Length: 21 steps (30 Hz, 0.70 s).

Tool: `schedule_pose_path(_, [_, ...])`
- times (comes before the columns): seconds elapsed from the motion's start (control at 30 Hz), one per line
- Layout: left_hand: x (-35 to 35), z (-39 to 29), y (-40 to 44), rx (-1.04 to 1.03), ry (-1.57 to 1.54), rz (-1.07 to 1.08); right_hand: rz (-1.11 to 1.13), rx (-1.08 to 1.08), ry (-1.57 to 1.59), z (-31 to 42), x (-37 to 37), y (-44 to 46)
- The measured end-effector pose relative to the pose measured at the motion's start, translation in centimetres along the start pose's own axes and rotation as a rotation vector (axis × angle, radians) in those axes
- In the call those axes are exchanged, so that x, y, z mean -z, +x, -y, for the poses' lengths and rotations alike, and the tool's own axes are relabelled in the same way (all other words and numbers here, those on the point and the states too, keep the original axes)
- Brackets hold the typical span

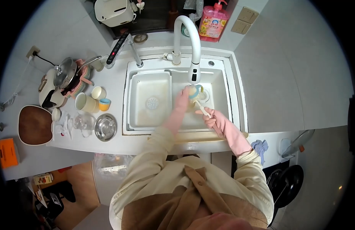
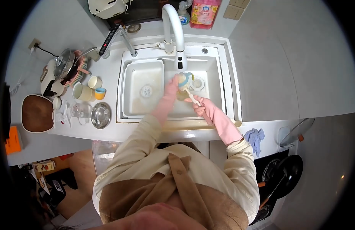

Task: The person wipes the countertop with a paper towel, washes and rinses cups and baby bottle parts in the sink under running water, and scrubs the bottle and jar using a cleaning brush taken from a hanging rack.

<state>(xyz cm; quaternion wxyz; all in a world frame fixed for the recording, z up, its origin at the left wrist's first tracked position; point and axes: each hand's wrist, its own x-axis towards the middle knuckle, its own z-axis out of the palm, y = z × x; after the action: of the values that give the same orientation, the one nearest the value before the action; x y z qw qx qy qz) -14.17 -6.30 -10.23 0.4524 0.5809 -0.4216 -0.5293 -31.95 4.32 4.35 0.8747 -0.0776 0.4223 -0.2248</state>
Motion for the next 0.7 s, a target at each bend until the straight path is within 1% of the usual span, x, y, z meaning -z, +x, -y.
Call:
schedule_pose_path(0.07, [0.5,1.1,1.3,-0.151,0.035,-0.096,0.026,-0.025,0.069,-0.3,0.3,-0.4])
schedule_pose_path(0.13, [1.9,-0.4,0.0,-0.105,-0.087,-0.121,0.053,-0.06,0.143,-0.7,1.2,-0.6])
schedule_pose_path(0.17, [2.7,-4.7,-2.3,0.005,-0.237,-0.096,0.034,-0.051,0.166,-0.3,1.3,-0.6])
schedule_pose_path(0.2, [2.9,-7.2,-3.9,0.12,-0.387,-0.066,0.015,-0.041,0.189,0.1,1.5,-0.5])
schedule_pose_path(0.27, [2.5,-6.6,-5.0,0.15,-0.017,0.045,-0.084,0.013,0.245,0.3,0.2,1.0])
schedule_pose_path(0.3, [2.4,-6.4,-5.1,0.155,0.168,0.096,0.063,-0.042,0.475,0.8,-0.1,1.8])
schedule_pose_path(0.4, [2.4,-5.8,-5.5,0.121,0.192,0.0,0.108,-0.067,0.535,0.2,-3.3,2.8])
schedule_pose_path(0.43, [2.4,-5.6,-5.3,0.137,0.197,-0.02,0.092,-0.027,0.495,-0.3,-3.5,2.9])
schedule_pose_path(0.5, [2.7,-6.2,-4.4,0.171,0.201,-0.073,-0.102,0.042,0.068,-1.4,-3.3,2.3])
schedule_pose_path(0.53, [3.0,-6.9,-4.1,0.152,0.192,-0.077,-0.192,0.078,-0.152,-1.6,-3.3,2.2])
schedule_pose_path(0.57, [3.3,-7.4,-4.1,0.138,0.187,-0.075,-0.219,0.047,-0.224,-2.1,-2.9,2.4])
schedule_pose_path(0.6, [3.2,-8.2,-3.9,0.119,0.178,-0.071,-0.3,0.1,-0.222,-2.0,-3.0,2.4])
schedule_pose_path(0.63, [2.8,-7.8,-3.1,0.155,0.162,0.02,-0.382,0.154,-0.223,-1.7,-3.1,2.3])
schedule_pose_path(0.7, [2.0,-4.8,-0.7,0.234,0.136,0.197,-0.523,0.263,-0.252,-1.5,-3.6,3.0])
